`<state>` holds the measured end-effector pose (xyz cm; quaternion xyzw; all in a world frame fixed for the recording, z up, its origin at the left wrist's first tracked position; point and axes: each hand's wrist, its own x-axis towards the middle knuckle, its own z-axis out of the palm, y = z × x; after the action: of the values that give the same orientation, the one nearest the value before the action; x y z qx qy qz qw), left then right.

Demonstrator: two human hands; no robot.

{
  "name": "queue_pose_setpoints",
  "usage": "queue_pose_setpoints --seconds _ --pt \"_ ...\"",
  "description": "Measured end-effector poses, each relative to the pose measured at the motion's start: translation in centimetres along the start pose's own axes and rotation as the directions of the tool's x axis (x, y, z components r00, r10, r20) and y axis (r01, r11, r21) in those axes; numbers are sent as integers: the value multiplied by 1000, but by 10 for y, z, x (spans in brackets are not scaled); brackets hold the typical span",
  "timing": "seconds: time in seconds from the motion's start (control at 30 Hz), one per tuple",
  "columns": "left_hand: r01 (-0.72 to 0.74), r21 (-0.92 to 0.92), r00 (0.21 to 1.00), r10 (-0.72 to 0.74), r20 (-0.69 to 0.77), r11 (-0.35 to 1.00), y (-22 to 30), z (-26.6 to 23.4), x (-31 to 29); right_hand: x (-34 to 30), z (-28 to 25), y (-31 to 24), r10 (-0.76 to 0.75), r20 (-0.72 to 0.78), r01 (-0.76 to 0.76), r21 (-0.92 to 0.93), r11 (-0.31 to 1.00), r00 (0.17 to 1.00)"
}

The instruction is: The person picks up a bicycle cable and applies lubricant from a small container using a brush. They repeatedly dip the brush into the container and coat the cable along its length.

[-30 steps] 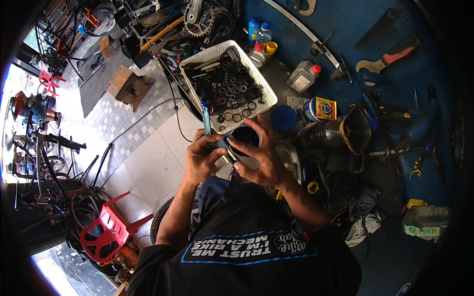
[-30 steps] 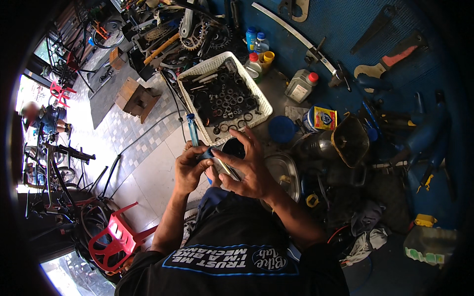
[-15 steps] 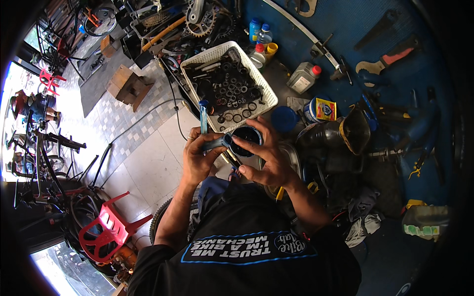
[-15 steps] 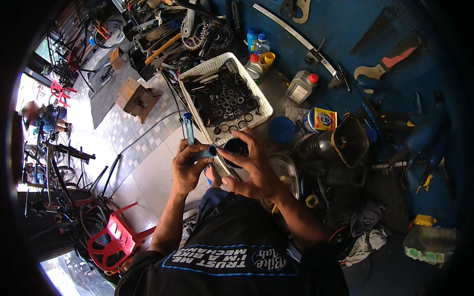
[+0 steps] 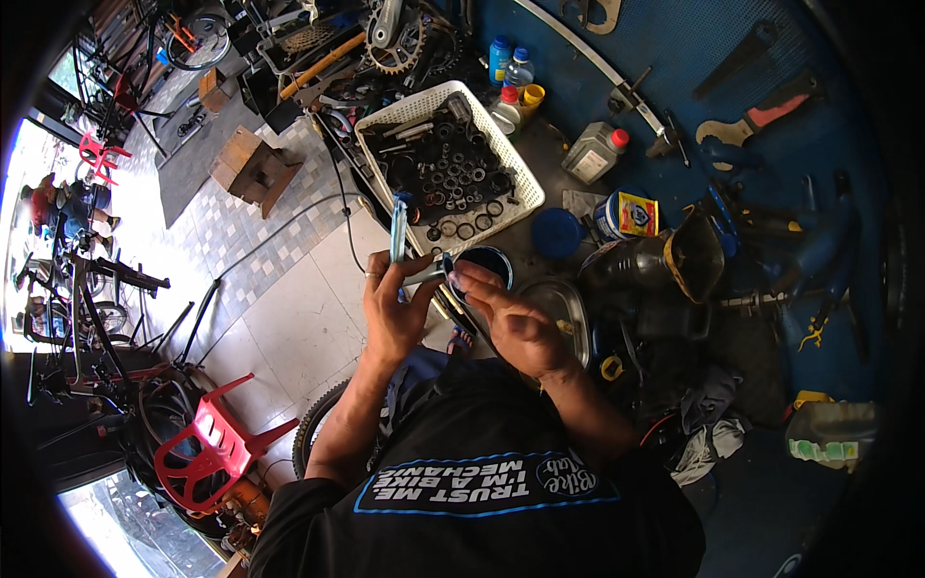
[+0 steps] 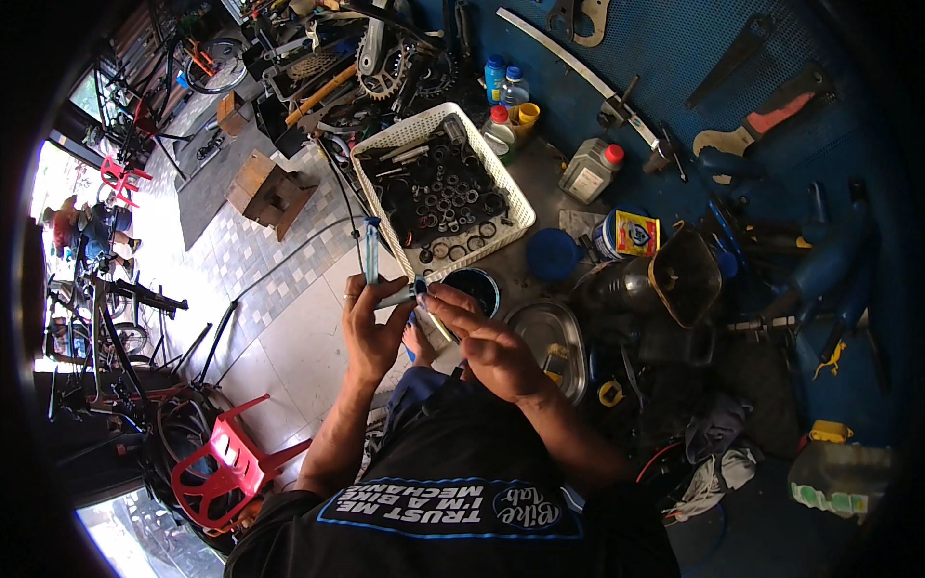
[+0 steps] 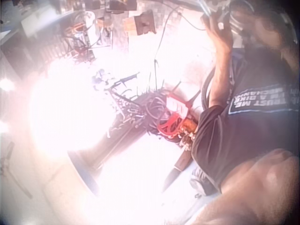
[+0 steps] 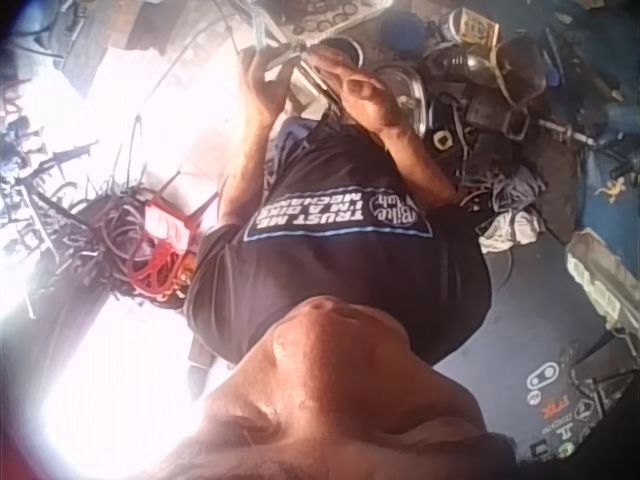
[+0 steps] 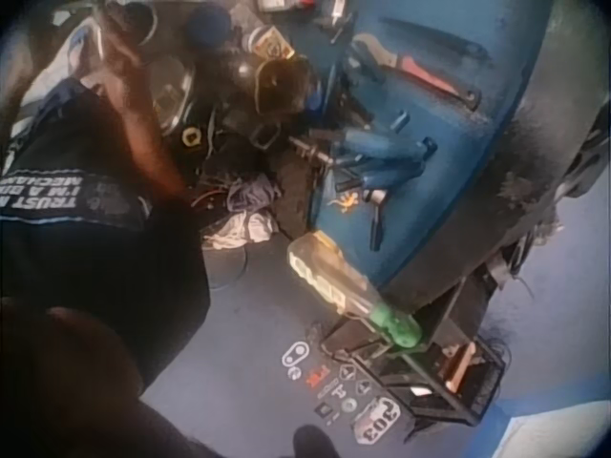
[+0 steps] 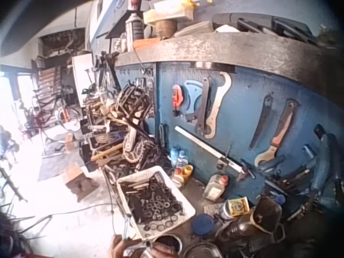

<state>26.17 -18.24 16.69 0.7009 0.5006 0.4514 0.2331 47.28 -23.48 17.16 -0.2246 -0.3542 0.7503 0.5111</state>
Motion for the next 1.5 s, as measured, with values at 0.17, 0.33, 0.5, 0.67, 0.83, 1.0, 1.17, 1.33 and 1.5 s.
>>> queue_pose_setpoints --seconds 0.17,0.33,0.5,0.67,0.83,1.0,1.17,1.33,1.5 --pt "183 -366 963 -92 253 913 -14 -9 3 6 -4 -33 -189 18 156 -644 749 982" --pt "201 -395 936 -57 347 897 -12 -18 6 20 5 -48 -286 279 298 -954 22 916" --pt "186 -346 936 -59 348 920 -9 -21 11 22 3 -47 -247 300 246 -942 -227 921" --pt "266 -423 938 -132 319 866 -22 -15 6 18 -19 -68 -207 353 248 -880 -405 913" --pt "225 -466 956 -101 276 856 -30 -21 17 6 -51 -67 -157 116 61 -947 -315 981" --pt "230 -467 969 -156 192 854 -38 -11 9 9 -66 -22 -33 33 18 -925 -378 999" --pt "273 -451 961 -224 161 850 -35 -8 5 14 -74 6 -22 34 21 -906 -422 999" --pt "259 -399 963 -206 172 880 -40 -8 2 19 -73 14 -57 23 -1 -920 -393 998" --pt "257 -382 960 -189 205 888 -37 -7 1 21 -73 20 -80 51 12 -903 -429 996"
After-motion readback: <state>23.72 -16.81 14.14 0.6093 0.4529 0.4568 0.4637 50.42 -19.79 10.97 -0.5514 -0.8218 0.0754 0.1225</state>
